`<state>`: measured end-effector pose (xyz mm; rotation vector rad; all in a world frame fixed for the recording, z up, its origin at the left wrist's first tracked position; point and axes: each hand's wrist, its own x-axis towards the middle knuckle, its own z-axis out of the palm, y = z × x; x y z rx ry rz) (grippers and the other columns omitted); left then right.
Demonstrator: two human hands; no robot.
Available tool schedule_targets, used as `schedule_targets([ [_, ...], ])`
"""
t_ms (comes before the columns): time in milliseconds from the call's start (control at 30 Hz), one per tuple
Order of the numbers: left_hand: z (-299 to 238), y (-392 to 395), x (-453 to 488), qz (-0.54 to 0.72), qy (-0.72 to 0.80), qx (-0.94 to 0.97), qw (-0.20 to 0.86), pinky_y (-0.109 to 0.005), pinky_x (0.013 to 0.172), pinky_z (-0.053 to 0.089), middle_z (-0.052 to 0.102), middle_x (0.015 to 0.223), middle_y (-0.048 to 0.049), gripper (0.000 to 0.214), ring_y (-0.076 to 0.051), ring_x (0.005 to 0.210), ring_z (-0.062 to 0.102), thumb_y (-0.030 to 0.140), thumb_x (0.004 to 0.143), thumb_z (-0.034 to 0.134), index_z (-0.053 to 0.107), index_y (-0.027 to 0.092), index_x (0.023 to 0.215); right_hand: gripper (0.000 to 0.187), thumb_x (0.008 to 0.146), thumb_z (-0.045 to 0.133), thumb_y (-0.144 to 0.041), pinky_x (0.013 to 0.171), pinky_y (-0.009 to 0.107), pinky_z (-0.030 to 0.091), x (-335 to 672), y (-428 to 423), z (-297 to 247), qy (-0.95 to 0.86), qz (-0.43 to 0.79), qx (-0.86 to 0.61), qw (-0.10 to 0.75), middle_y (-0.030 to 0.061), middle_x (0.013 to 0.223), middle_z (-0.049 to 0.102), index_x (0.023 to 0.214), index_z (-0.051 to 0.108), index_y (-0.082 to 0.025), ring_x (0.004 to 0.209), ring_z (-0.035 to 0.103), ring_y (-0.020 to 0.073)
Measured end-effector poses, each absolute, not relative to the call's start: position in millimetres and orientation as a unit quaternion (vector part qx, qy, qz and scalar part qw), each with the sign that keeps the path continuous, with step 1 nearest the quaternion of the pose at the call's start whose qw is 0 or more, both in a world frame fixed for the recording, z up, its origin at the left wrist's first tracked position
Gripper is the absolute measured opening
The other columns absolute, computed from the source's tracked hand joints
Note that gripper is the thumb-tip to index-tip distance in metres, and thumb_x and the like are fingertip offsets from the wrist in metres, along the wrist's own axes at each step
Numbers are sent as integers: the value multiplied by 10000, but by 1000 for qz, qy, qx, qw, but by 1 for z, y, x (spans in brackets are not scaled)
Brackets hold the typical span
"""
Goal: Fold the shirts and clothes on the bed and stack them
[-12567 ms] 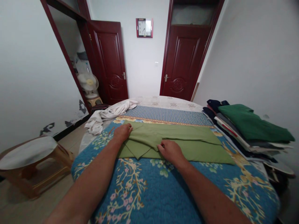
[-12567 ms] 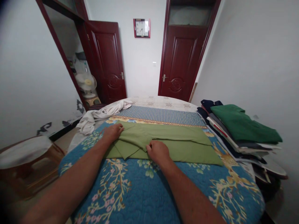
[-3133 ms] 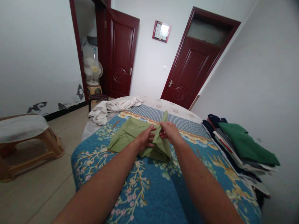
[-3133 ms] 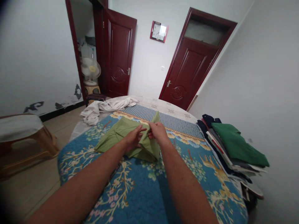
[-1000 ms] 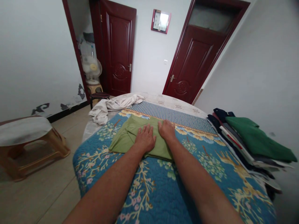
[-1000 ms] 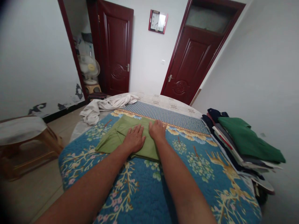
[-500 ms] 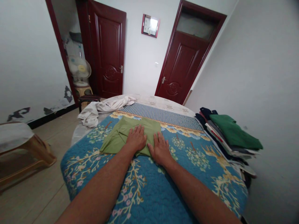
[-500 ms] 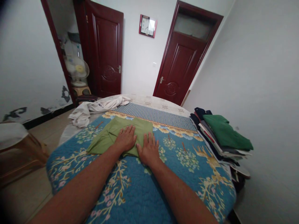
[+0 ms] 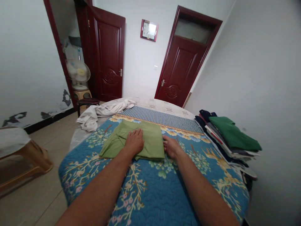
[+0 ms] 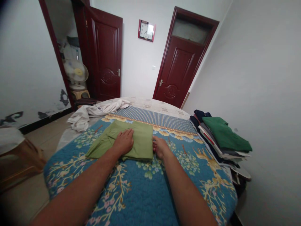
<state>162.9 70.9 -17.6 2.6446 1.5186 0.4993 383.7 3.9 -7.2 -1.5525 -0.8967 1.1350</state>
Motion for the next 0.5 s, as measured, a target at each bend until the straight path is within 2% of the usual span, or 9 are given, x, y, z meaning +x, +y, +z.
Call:
schedule_targets([
  [67, -17, 71, 163, 160, 493, 855, 30, -589, 1275, 286, 403, 1712, -200, 638, -351, 1555, 410, 240, 1002, 445, 444, 105, 1626, 325, 917, 584, -470, 597, 259, 549, 383, 13, -4, -330, 523, -616, 488, 77, 810, 754, 997, 673, -169, 659, 704, 178],
  [167, -15, 69, 162, 162, 492, 854, 36, -580, 1277, 281, 408, 1708, -206, 640, -351, 1550, 413, 221, 995, 460, 439, 85, 1619, 247, 886, 647, -417, 641, 291, 579, 374, 27, -5, -339, 488, -633, 496, 75, 795, 768, 938, 677, -178, 687, 727, 200],
  [333, -12, 65, 161, 173, 495, 851, 37, -558, 1272, 290, 456, 1675, -210, 610, -349, 1530, 439, 222, 990, 507, 475, 94, 1585, 213, 820, 698, -339, 670, 323, 608, 362, 43, -13, -347, 438, -661, 501, 78, 815, 797, 962, 707, -181, 703, 754, 230],
  [500, -5, 64, 160, 222, 468, 855, 19, -508, 1233, 356, 603, 1527, -194, 516, -329, 1434, 533, 216, 961, 567, 589, 131, 1469, 202, 804, 714, -352, 637, 316, 612, 386, 42, -11, -371, 405, -661, 512, 90, 812, 806, 925, 712, -190, 688, 762, 238],
])
